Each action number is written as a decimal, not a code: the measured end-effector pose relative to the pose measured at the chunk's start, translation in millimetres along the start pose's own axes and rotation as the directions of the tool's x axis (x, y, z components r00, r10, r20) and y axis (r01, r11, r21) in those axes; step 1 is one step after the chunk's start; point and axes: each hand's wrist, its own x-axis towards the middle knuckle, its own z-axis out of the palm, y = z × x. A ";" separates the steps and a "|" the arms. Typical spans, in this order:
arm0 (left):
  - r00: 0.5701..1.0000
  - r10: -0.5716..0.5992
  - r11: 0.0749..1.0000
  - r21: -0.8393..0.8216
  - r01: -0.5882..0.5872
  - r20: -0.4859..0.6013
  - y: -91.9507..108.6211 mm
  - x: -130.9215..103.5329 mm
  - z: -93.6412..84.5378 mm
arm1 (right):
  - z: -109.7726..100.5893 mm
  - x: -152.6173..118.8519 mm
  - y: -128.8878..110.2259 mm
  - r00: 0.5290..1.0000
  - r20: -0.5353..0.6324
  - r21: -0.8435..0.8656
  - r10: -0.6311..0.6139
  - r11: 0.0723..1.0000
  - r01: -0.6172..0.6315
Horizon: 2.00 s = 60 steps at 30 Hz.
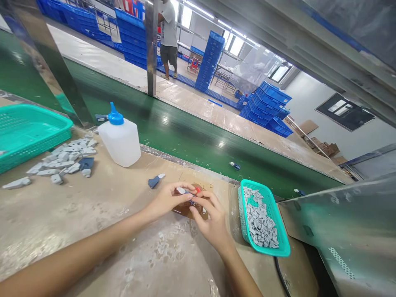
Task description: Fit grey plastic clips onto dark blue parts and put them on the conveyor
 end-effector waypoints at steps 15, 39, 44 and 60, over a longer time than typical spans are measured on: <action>0.918 0.271 0.893 0.432 -0.128 -0.288 4.3 90.1 -45.8 | -127.2 -27.0 137.3 0.763 -0.040 -0.792 0.646 0.445 -0.419; 0.975 0.198 0.410 0.896 -0.173 0.097 25.0 191.3 39.5 | -123.9 -26.9 129.9 0.873 -0.264 -0.340 0.409 0.808 -0.482; 0.969 0.246 0.630 0.764 -0.140 -0.026 36.0 132.2 26.9 | -109.6 -13.8 98.0 0.799 -0.277 0.249 0.533 0.843 -0.476; 0.983 -0.097 0.995 -0.023 0.102 0.158 0.0 -9.8 8.5 | -26.0 3.6 -1.3 0.959 0.167 -0.024 -0.230 0.971 0.237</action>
